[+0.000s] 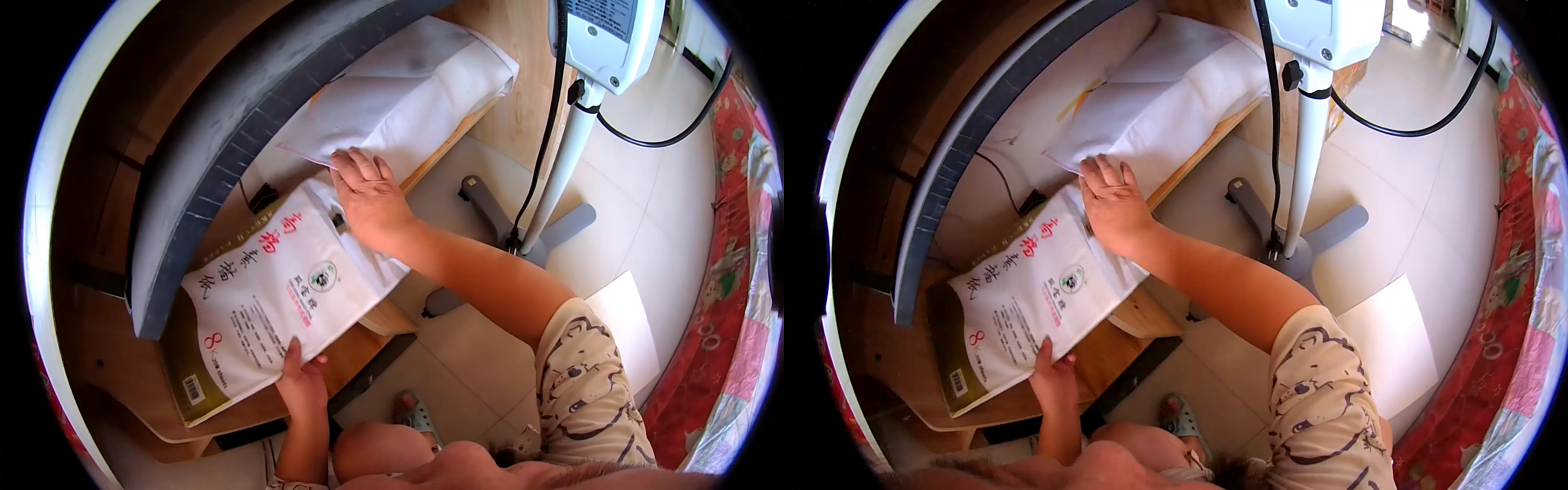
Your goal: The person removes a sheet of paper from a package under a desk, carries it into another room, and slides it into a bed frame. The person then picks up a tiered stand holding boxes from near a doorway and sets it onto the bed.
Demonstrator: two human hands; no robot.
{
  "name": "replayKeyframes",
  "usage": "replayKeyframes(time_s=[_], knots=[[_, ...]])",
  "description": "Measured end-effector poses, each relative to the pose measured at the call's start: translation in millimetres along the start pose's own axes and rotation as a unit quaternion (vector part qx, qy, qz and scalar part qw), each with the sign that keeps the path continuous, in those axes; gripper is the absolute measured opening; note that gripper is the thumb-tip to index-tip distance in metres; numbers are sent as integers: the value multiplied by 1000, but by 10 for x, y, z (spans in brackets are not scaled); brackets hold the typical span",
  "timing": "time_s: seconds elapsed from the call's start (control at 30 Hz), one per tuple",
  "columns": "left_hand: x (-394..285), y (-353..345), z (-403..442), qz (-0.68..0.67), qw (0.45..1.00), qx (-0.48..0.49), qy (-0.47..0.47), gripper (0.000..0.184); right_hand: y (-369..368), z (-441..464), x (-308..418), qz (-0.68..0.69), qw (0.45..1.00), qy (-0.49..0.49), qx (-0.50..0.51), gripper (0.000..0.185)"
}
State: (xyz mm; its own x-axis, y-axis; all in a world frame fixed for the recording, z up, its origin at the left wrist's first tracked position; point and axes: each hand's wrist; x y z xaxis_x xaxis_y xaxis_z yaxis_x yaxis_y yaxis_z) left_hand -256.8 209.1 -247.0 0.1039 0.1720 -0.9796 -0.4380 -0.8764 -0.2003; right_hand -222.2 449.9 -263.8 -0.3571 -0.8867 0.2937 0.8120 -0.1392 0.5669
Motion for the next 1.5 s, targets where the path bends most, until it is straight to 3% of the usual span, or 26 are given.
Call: replayKeyframes(time_s=[0.17,0.37,0.5,0.67,0.77,0.8,0.83,0.93,1.07,1.17,1.23,1.33,1.37,1.43,1.5], knots=[[142,-121,41,-73,997,27,-24,29,302,-324,89,20,999,10,-41,40],[62,-299,11,-183,980,64,39,21,950,-689,434,83,990,-1,-113,35],[-47,-544,-143,-170,977,111,57,21,1426,-908,588,86,990,-24,-109,38],[-126,-779,-591,-124,988,95,-4,20,2115,-1211,627,59,989,-58,-119,41],[-350,-873,-1068,-110,988,93,-47,20,2580,-1450,687,53,989,8,-138,39],[-44,-512,-153,-111,989,91,-34,20,1564,-1266,833,67,992,9,-104,39],[106,-431,316,-89,991,90,-36,20,1061,-1135,828,87,993,17,-83,39],[273,-579,716,-72,987,141,-26,21,581,-886,767,125,988,12,-90,39],[350,-952,793,-70,972,219,50,16,516,-844,713,157,983,7,-93,39],[446,-1123,995,-24,954,294,55,15,488,-870,653,160,983,32,-79,40],[486,-1243,1081,21,962,265,56,16,510,-869,621,160,983,14,-92,40],[467,-1279,1201,42,898,409,153,19,529,-845,627,163,981,-16,-108,40],[473,-1204,1276,43,898,409,156,19,475,-834,646,167,979,-27,-112,40],[405,-1101,1239,17,877,455,153,28,382,-825,686,166,978,-32,-121,40],[226,-849,975,-56,885,395,240,42,329,-817,657,160,978,-36,-131,41]])
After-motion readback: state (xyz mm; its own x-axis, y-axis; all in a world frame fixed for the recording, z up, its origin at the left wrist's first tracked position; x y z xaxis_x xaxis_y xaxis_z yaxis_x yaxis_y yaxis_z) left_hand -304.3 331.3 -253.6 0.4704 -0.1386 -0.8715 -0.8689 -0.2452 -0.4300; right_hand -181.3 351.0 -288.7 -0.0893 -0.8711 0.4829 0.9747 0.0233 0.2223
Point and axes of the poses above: each hand's wrist, its own z-axis towards the middle knuckle, its own y-axis out of the back of the hand, x = y × z
